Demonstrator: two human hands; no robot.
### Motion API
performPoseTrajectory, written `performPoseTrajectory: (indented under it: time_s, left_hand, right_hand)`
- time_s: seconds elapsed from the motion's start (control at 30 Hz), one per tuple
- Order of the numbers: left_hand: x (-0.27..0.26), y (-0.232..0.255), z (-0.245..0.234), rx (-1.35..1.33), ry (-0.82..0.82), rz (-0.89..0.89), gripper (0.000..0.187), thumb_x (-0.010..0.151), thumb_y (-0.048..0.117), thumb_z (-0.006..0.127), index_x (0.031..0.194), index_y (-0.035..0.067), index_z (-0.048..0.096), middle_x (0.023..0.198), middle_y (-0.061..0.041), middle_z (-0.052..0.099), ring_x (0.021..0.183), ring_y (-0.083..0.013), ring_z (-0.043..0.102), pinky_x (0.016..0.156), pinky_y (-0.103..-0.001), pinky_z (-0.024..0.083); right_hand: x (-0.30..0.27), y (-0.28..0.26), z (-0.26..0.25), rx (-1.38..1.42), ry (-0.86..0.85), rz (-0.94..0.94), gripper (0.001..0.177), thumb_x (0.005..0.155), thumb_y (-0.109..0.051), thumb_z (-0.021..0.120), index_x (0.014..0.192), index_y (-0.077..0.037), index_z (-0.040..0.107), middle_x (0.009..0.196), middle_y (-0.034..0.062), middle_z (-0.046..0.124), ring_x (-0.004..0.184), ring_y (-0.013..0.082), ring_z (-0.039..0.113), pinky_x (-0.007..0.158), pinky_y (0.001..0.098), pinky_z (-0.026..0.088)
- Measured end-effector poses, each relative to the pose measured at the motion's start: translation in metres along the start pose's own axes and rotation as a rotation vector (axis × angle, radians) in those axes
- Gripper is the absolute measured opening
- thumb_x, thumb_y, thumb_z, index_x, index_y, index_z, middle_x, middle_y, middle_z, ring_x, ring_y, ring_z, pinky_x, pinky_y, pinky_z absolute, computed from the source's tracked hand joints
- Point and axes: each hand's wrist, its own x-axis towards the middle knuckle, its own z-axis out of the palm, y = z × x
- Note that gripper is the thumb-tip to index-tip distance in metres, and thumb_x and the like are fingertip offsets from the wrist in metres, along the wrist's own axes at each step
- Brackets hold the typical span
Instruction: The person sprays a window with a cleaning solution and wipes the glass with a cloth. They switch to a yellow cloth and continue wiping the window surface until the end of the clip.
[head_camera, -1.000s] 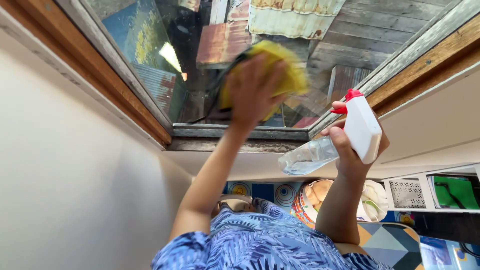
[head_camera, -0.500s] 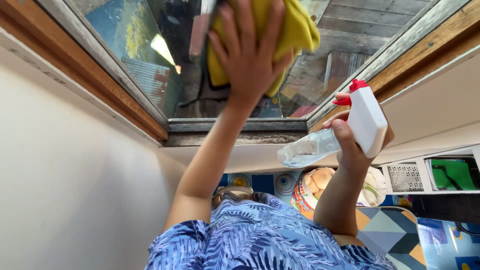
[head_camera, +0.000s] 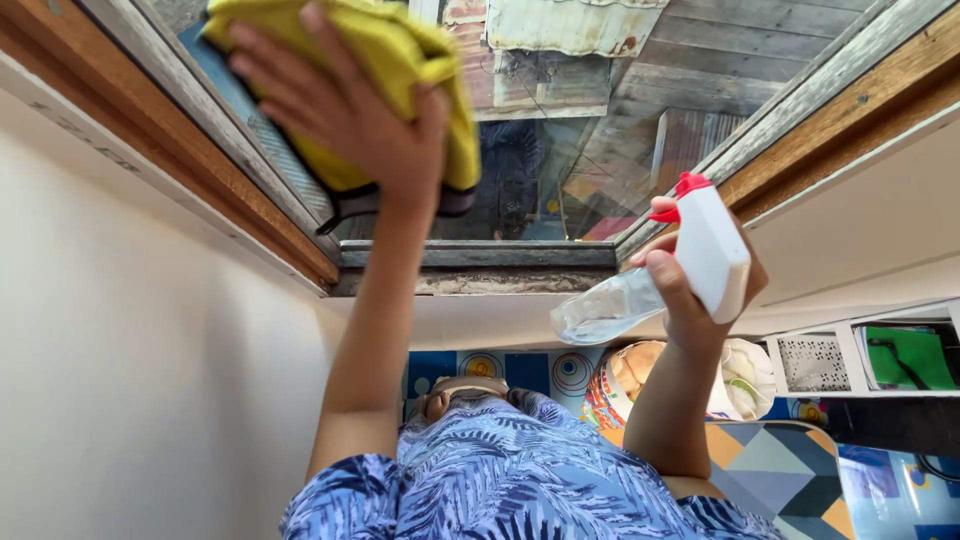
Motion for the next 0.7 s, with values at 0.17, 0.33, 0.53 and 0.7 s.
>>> performPoseTrajectory:
  time_s: [0.17, 0.33, 0.53, 0.7]
  left_hand:
    - [-0.016, 0.070, -0.025, 0.499, -0.767, 0.394, 0.101, 0.075, 0.100, -0.002, 0.155, 0.043, 0.019, 0.159, -0.020, 0.021, 0.144, -0.0544, 0.023, 0.117, -0.077, 0.025]
    - [-0.128, -0.004, 0.033, -0.059, -0.121, 0.553, 0.080, 0.097, 0.090, 0.034, 0.161, 0.043, 0.032, 0.169, -0.016, 0.019, 0.154, -0.0507, 0.008, 0.118, -0.075, 0.008]
    - [-0.070, -0.027, 0.011, -0.019, -0.067, 0.333, 0.085, 0.097, 0.086, 0.018, 0.165, 0.036, 0.019, 0.171, -0.019, 0.009, 0.158, -0.0506, 0.002, 0.127, -0.072, 0.006]
    - [-0.003, 0.056, -0.010, -0.040, -0.087, 0.083, 0.097, 0.089, 0.090, -0.001, 0.171, 0.038, -0.003, 0.179, -0.009, -0.013, 0.171, -0.0374, -0.008, 0.144, -0.070, 0.001]
  right_hand:
    - [-0.002, 0.007, 0.004, 0.044, -0.030, 0.023, 0.053, 0.089, 0.000, 0.066, 0.137, 0.016, 0.051, 0.117, 0.0347, 0.065, 0.067, 0.0288, 0.065, 0.067, 0.0335, 0.056]
    - [0.005, 0.017, -0.001, 0.030, -0.029, -0.071, 0.047, 0.088, -0.003, 0.068, 0.127, 0.018, 0.052, 0.111, 0.0357, 0.067, 0.061, 0.0293, 0.068, 0.064, 0.0380, 0.058]
    - [0.003, 0.014, -0.012, -0.016, -0.006, -0.090, 0.050, 0.090, -0.006, 0.068, 0.131, 0.016, 0.052, 0.110, 0.0351, 0.067, 0.061, 0.0274, 0.067, 0.067, 0.0375, 0.057]
    - [-0.001, 0.004, -0.013, -0.051, 0.034, -0.020, 0.051, 0.091, -0.004, 0.065, 0.137, 0.015, 0.052, 0.115, 0.0352, 0.064, 0.064, 0.0283, 0.065, 0.065, 0.0307, 0.055]
